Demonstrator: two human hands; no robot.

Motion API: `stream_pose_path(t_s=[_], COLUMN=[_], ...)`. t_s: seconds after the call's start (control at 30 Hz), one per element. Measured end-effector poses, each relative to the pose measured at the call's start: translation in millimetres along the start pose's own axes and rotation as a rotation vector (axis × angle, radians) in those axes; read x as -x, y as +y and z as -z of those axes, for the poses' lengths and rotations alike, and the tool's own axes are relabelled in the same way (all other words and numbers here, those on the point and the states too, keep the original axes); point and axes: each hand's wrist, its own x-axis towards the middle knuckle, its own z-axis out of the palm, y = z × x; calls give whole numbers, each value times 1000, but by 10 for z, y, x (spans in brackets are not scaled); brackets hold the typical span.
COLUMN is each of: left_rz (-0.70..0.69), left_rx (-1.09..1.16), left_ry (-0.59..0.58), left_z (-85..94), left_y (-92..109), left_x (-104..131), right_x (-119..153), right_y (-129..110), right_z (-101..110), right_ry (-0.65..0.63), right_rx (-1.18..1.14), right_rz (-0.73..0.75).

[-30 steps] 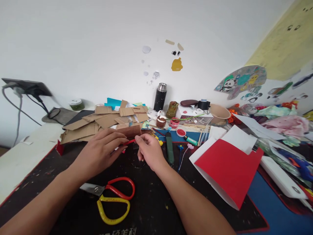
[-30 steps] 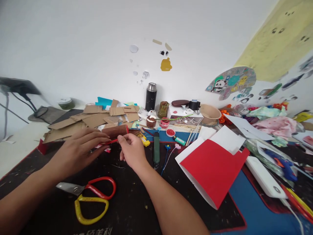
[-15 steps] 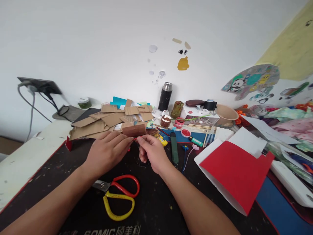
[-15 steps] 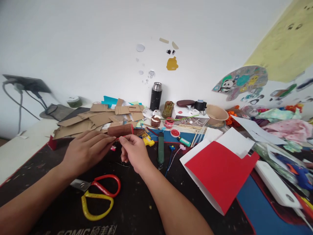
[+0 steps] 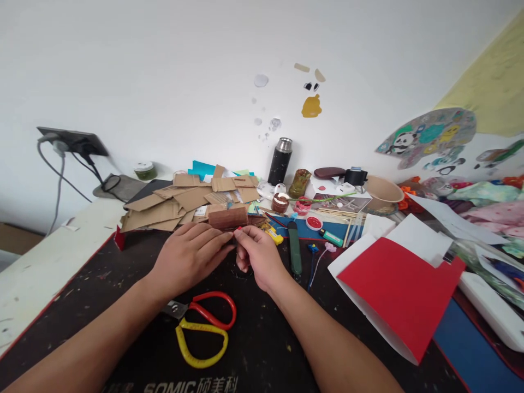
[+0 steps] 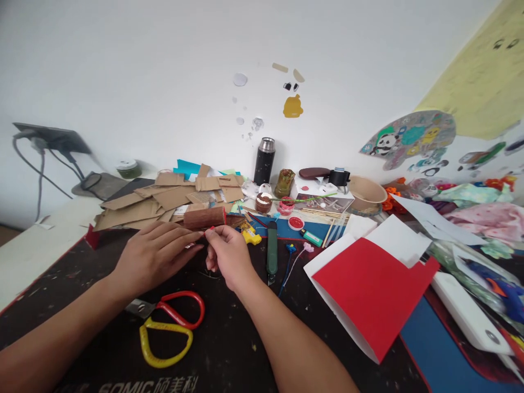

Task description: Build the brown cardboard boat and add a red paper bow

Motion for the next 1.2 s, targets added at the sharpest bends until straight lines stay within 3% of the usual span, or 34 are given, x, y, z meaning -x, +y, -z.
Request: stream_pose_path(t_s=[0.13, 0.27, 0.5, 0.7, 1.03, 1.2], left_rz=[289, 473, 540, 604, 794, 878], left_rx=[93, 111, 231, 327, 420, 465], left_ry=[52, -57, -248, -256, -215, -267], left_z=[-37, -180, -435, -520, -356, -322], left_y=[-134, -335, -485, -477, -428, -411], left_x=[69, 155, 227, 181, 98, 92], right_x=[13, 23, 15, 23, 56, 111], right_y=[-39, -91, -107, -85, -14, 38], right_z=[5, 10, 26, 9, -44, -91], right_ry=[12, 46, 69, 47, -30, -59], right_rx=[-10, -19, -34, -5, 97, 220], right_rz=[17, 51, 111, 92, 71, 109])
